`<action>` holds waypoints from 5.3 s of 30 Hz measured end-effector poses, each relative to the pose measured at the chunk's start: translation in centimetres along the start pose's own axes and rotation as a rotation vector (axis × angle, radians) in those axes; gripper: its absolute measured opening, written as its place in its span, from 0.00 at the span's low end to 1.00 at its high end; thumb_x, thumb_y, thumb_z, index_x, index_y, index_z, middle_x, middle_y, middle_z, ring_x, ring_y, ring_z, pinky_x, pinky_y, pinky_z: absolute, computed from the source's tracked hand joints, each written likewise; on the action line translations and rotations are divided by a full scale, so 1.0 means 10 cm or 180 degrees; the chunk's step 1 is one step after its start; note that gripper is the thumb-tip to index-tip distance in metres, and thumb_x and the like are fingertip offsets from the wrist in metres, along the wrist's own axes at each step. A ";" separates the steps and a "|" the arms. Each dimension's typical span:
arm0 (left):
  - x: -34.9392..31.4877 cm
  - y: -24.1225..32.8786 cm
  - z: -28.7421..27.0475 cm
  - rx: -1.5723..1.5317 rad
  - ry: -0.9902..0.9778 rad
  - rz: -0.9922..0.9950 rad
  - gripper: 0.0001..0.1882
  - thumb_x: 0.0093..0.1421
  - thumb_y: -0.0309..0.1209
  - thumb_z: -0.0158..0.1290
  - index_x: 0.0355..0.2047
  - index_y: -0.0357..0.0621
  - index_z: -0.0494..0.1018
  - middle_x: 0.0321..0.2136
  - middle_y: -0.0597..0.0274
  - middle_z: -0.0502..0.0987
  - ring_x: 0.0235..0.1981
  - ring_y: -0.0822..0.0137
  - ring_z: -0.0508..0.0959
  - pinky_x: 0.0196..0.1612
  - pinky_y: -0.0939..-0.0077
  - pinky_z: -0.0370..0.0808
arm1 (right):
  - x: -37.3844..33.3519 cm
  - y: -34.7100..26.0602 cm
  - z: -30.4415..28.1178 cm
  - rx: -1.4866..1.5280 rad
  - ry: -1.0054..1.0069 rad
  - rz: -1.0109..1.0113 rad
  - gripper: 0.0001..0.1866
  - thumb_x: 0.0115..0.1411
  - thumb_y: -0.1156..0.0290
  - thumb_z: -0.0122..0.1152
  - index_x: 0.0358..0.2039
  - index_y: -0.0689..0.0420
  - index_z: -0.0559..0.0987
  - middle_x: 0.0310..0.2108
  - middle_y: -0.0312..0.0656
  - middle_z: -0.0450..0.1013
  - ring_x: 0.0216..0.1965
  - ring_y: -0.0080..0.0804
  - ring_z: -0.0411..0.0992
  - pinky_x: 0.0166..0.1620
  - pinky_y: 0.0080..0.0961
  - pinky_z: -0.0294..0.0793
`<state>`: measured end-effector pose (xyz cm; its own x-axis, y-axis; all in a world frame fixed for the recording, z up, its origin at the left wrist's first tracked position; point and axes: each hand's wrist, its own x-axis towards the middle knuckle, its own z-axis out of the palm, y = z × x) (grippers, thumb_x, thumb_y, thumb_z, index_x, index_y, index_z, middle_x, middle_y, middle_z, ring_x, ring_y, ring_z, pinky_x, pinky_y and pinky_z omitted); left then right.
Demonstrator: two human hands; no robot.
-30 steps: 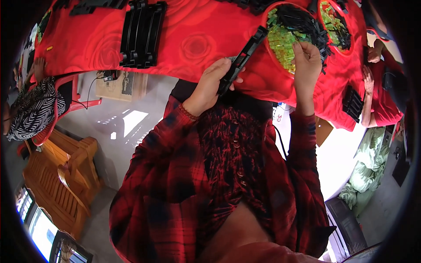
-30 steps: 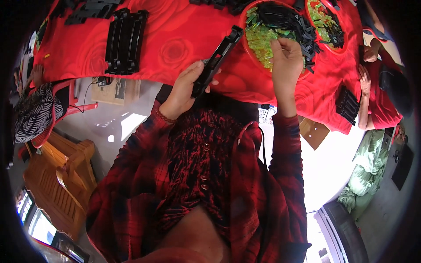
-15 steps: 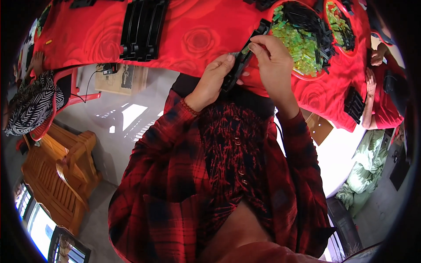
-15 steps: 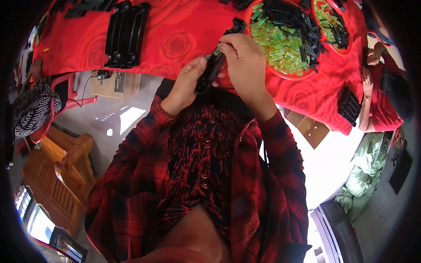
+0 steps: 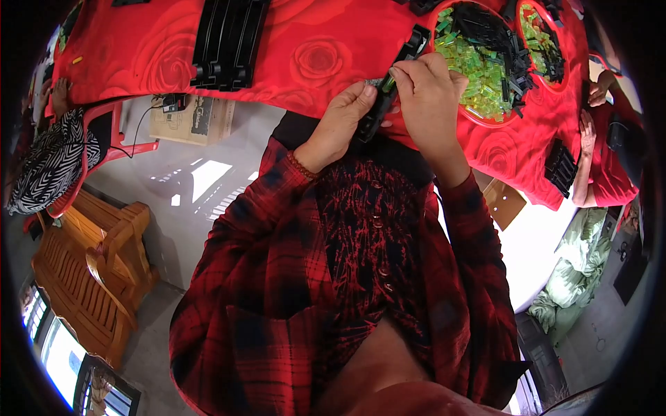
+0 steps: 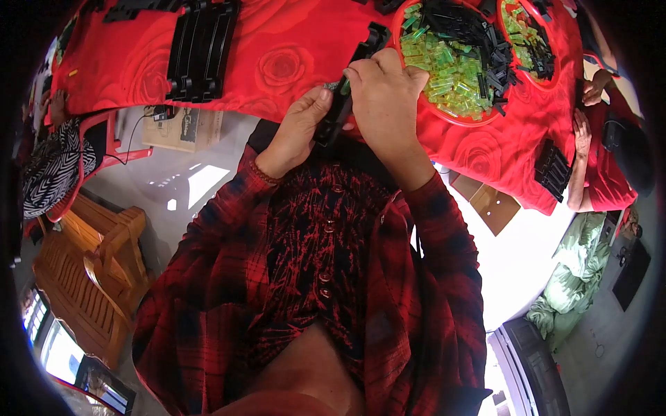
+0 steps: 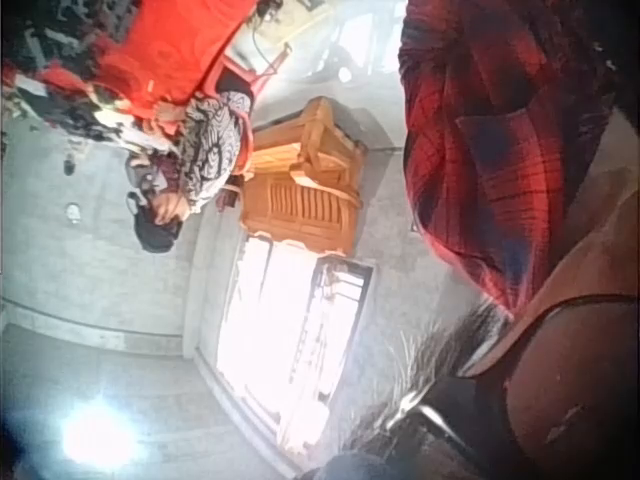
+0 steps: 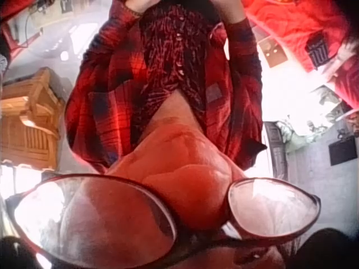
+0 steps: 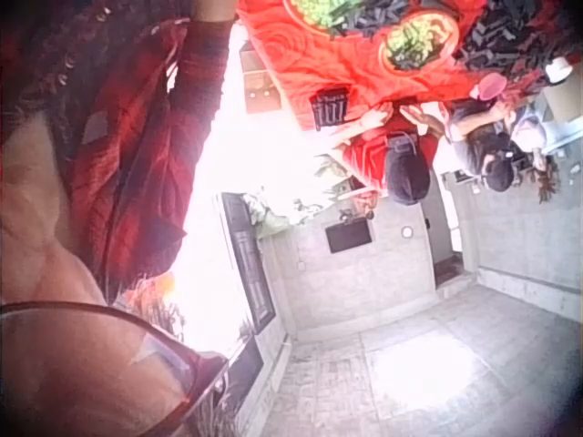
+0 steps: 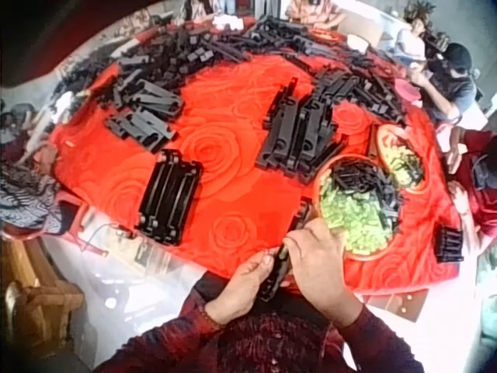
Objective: The person assembles plastic level bodies by inserting small vials and components into black plastic frames by hand, moving and organizing the frames on the table.
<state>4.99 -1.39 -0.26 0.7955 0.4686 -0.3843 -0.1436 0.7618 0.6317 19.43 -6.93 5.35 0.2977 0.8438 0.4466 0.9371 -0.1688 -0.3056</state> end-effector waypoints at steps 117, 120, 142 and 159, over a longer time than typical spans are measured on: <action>0.06 -0.14 -0.02 0.1401 0.0079 0.0592 0.14 0.71 0.34 0.50 0.51 0.39 0.71 0.34 0.77 0.69 0.33 0.82 0.65 0.37 0.85 0.66 | -0.18 0.02 0.05 0.0005 -0.0021 0.0181 0.07 0.54 0.69 0.66 0.35 0.50 0.82 0.41 0.38 0.70 0.45 0.38 0.70 0.51 0.39 0.56; 0.05 -0.13 -0.02 0.1389 0.0052 0.0582 0.13 0.71 0.34 0.50 0.50 0.39 0.71 0.33 0.77 0.69 0.32 0.82 0.65 0.36 0.85 0.66 | -0.18 0.02 0.03 0.0074 -0.0042 0.0234 0.07 0.54 0.70 0.66 0.35 0.50 0.82 0.41 0.38 0.70 0.45 0.38 0.69 0.51 0.39 0.56; 0.01 -0.22 -0.01 0.2953 0.0347 0.1511 0.13 0.70 0.29 0.49 0.52 0.35 0.70 0.39 0.58 0.72 0.43 0.67 0.71 0.49 0.72 0.69 | -0.21 -0.01 -0.04 0.0026 -0.0458 0.0325 0.11 0.55 0.70 0.67 0.39 0.51 0.78 0.40 0.39 0.70 0.47 0.39 0.69 0.52 0.40 0.58; 0.02 -0.29 -0.06 0.2204 0.0182 0.1546 0.14 0.72 0.27 0.46 0.55 0.37 0.68 0.45 0.65 0.73 0.47 0.74 0.70 0.53 0.78 0.68 | -0.40 -0.11 0.25 0.2161 -0.0339 0.2008 0.14 0.64 0.69 0.59 0.44 0.67 0.73 0.40 0.53 0.71 0.40 0.45 0.71 0.44 0.38 0.71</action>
<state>5.17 -3.20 -2.56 0.7050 0.7091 0.0148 -0.0540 0.0329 0.9980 16.73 -8.79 1.80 0.6655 0.7454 -0.0386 0.2903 -0.3062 -0.9066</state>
